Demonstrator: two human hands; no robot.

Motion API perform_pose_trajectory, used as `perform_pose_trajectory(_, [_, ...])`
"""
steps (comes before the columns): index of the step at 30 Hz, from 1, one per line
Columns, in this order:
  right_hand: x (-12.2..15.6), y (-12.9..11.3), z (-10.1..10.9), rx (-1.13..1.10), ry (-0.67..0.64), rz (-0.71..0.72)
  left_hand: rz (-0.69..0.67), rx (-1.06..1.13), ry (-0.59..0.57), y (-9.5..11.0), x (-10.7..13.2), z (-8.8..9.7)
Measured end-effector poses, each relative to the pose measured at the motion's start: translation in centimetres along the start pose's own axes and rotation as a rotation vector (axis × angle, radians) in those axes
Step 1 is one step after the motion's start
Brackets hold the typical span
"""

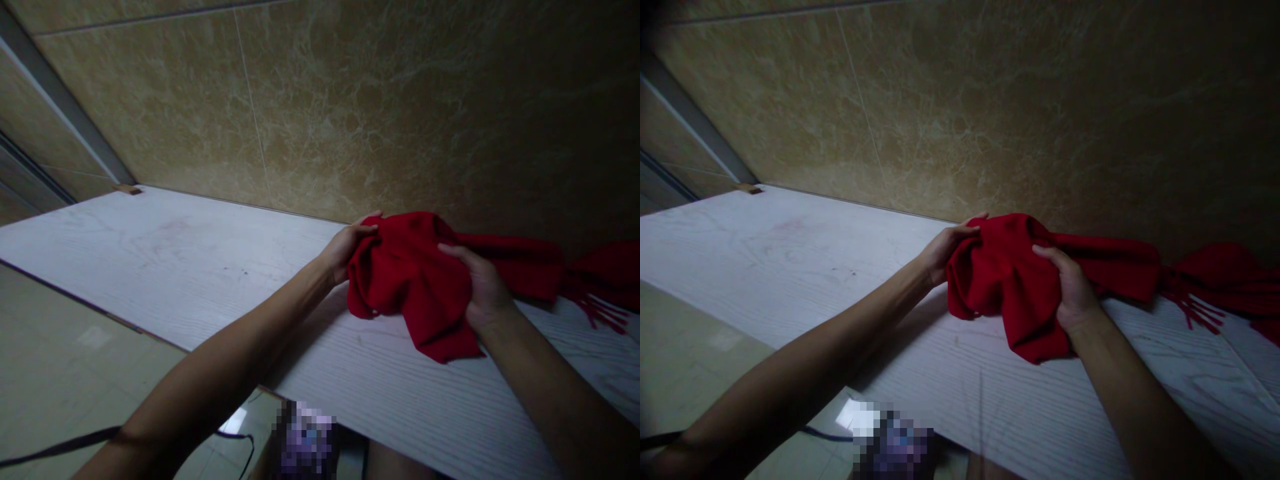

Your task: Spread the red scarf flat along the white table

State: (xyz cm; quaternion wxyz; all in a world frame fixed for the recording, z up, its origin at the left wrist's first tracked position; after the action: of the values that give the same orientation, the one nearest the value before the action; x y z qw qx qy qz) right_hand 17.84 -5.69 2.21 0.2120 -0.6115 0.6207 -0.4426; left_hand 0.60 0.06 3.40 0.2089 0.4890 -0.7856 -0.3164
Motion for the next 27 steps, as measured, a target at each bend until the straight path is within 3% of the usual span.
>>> perform_pose_trajectory(2, [0.0, 0.0, -0.1, 0.016, 0.044, -0.028, -0.007, 0.012, 0.039, 0.1, -0.2, 0.3])
perform_pose_trajectory(6, [-0.7, 0.1, 0.0, -0.014, 0.096, -0.003, 0.045, 0.063, -0.024, 0.4, 0.1, 0.0])
perform_pose_trajectory(10, [-1.3, -0.1, 0.4, -0.039, 0.034, 0.090, 0.304, -0.002, -0.108, 0.1, 0.8, -0.3])
perform_pose_trajectory(12, [-1.3, -0.1, 0.9, 0.009, 0.054, 0.076, 0.437, -0.023, -0.190, -0.2, 1.1, -0.3])
perform_pose_trajectory(14, [-1.2, 0.0, 1.2, 0.081, 0.043, 0.045, 0.488, -0.030, -0.245, -0.5, 1.2, -0.2])
perform_pose_trajectory(19, [-1.3, 0.5, 1.4, 0.158, -0.010, 0.043, 0.499, -0.193, -0.289, -1.4, 1.2, 0.3])
perform_pose_trajectory(24, [-1.5, 0.9, 1.6, 0.189, 0.072, 0.094, 0.266, -0.280, -0.312, -1.6, 1.1, 0.1])
perform_pose_trajectory(27, [-1.2, 1.2, 1.2, 0.208, 0.098, 0.093, 0.292, -0.307, -0.281, -1.1, 1.4, -0.1])
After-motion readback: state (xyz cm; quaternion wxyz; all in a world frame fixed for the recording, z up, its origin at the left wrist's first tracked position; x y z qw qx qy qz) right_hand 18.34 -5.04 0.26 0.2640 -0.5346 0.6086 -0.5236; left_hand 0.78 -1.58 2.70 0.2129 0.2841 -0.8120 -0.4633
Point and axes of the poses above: each hand's wrist, its own x-axis away from the middle knuckle, its own z-axis out of the back of the hand, y = z × x, the point moved 2 cm from there along -x, towards the middle knuckle, and after that the axes turned 4 degrees about -z, right-handed, at the moved point
